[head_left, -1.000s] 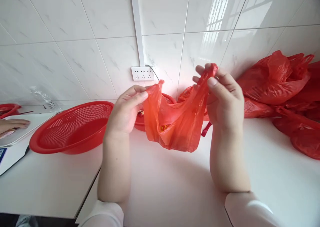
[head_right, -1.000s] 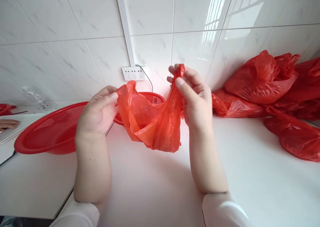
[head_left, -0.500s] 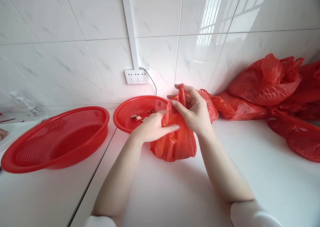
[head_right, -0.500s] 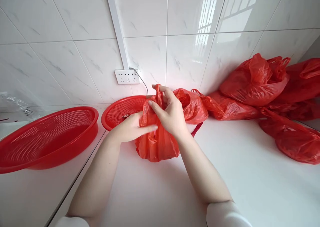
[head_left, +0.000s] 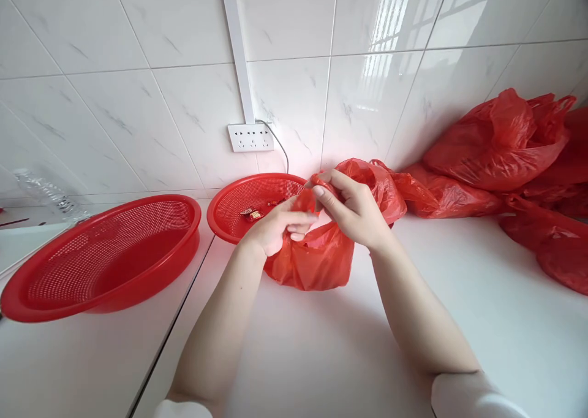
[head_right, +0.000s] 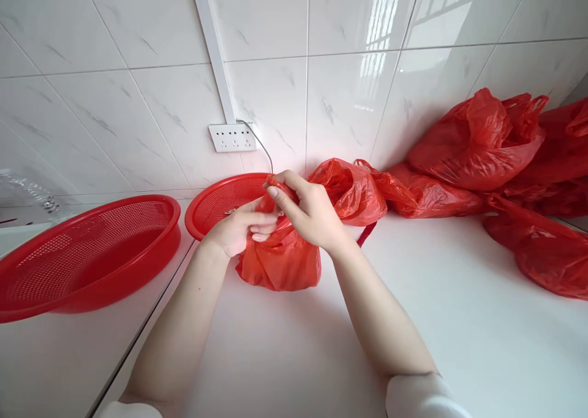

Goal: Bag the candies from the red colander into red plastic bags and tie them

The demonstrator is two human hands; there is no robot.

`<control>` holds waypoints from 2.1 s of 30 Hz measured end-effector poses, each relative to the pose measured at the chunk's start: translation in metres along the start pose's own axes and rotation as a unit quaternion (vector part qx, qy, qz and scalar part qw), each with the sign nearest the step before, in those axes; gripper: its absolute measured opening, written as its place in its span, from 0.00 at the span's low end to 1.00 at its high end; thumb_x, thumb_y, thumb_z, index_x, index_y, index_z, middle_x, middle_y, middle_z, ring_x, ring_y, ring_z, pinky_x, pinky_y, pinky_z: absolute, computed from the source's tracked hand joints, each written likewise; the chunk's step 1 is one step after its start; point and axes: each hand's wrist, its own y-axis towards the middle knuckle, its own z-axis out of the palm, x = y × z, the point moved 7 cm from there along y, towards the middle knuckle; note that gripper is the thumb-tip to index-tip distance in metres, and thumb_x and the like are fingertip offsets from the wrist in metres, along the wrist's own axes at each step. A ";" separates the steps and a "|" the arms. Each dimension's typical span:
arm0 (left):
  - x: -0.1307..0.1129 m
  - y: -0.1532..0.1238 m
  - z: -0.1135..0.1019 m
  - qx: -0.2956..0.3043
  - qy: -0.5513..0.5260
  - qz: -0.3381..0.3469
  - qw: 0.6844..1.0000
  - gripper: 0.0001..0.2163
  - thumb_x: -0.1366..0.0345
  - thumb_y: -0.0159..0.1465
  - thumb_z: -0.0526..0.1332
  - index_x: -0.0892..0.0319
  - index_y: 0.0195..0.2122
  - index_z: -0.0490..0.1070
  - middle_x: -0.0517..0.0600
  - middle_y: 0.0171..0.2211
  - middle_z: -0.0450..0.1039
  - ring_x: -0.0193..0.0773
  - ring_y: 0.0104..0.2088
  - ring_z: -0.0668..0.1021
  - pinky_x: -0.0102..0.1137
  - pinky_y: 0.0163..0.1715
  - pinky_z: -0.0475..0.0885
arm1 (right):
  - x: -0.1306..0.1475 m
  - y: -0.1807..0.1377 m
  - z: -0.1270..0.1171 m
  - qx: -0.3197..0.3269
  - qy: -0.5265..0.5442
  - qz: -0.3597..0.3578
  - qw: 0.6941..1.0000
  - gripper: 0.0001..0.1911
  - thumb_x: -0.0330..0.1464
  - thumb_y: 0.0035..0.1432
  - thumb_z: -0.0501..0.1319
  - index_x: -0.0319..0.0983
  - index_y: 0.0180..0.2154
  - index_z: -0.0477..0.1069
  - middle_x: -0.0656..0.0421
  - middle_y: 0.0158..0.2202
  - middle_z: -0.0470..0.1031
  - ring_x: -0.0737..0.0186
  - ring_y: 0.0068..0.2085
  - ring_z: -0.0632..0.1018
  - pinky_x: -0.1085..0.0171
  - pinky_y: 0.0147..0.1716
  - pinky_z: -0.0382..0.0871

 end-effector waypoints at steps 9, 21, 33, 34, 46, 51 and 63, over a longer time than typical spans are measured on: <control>0.001 -0.008 0.019 0.007 0.366 0.066 0.928 0.05 0.63 0.61 0.58 0.53 0.35 0.73 0.49 0.34 0.73 0.40 0.36 0.75 0.31 0.28 0.69 | 0.026 -0.009 0.029 0.201 -0.029 -0.131 0.970 0.15 0.41 0.66 0.52 0.44 0.46 0.73 0.57 0.51 0.74 0.55 0.51 0.74 0.56 0.51 0.68; -0.007 -0.006 0.006 -0.042 0.040 0.016 0.998 0.18 0.52 0.61 0.60 0.61 0.23 0.64 0.44 0.23 0.58 0.23 0.17 0.54 0.23 0.14 0.50 | 0.012 -0.003 0.001 0.131 -0.023 -0.060 0.989 0.14 0.37 0.64 0.57 0.44 0.49 0.72 0.57 0.44 0.78 0.57 0.45 0.78 0.60 0.44 0.72; 0.001 -0.004 -0.006 -0.016 0.072 -0.007 0.997 0.18 0.51 0.67 0.53 0.62 0.37 0.74 0.50 0.23 0.73 0.28 0.18 0.64 0.29 0.27 0.64 | -0.005 -0.002 -0.018 0.069 -0.036 -0.001 0.997 0.06 0.31 0.61 0.59 0.39 0.38 0.75 0.57 0.37 0.76 0.62 0.37 0.77 0.62 0.36 0.72; 0.001 -0.003 -0.010 -0.022 0.067 -0.009 0.997 0.18 0.52 0.67 0.54 0.62 0.38 0.75 0.50 0.24 0.74 0.28 0.18 0.64 0.29 0.28 0.64 | -0.004 -0.003 -0.020 0.073 -0.047 -0.003 0.996 0.06 0.31 0.61 0.59 0.39 0.38 0.75 0.57 0.37 0.76 0.62 0.38 0.77 0.62 0.36 0.72; -0.023 -0.020 -0.002 0.002 0.407 0.077 0.910 0.10 0.69 0.60 0.60 0.54 0.43 0.70 0.46 0.34 0.75 0.34 0.34 0.75 0.31 0.38 0.69 | -0.014 -0.002 0.000 0.193 0.064 0.061 0.977 0.13 0.42 0.62 0.58 0.39 0.33 0.73 0.59 0.33 0.75 0.63 0.35 0.75 0.63 0.38 0.70; -0.043 -0.033 0.012 -0.064 0.654 0.208 0.724 0.09 0.75 0.61 0.55 0.55 0.38 0.69 0.45 0.33 0.74 0.35 0.34 0.75 0.30 0.35 0.68 | -0.048 0.006 0.022 0.153 0.199 0.134 0.959 0.14 0.40 0.66 0.52 0.40 0.45 0.70 0.56 0.45 0.73 0.61 0.44 0.75 0.60 0.44 0.71; -0.058 -0.041 0.001 -0.217 0.574 0.395 0.684 0.08 0.74 0.62 0.58 0.56 0.40 0.68 0.46 0.33 0.74 0.31 0.30 0.75 0.25 0.30 0.68 | -0.037 0.005 0.032 0.190 0.291 0.106 0.932 0.07 0.35 0.62 0.60 0.38 0.37 0.71 0.58 0.35 0.72 0.64 0.36 0.73 0.63 0.39 0.68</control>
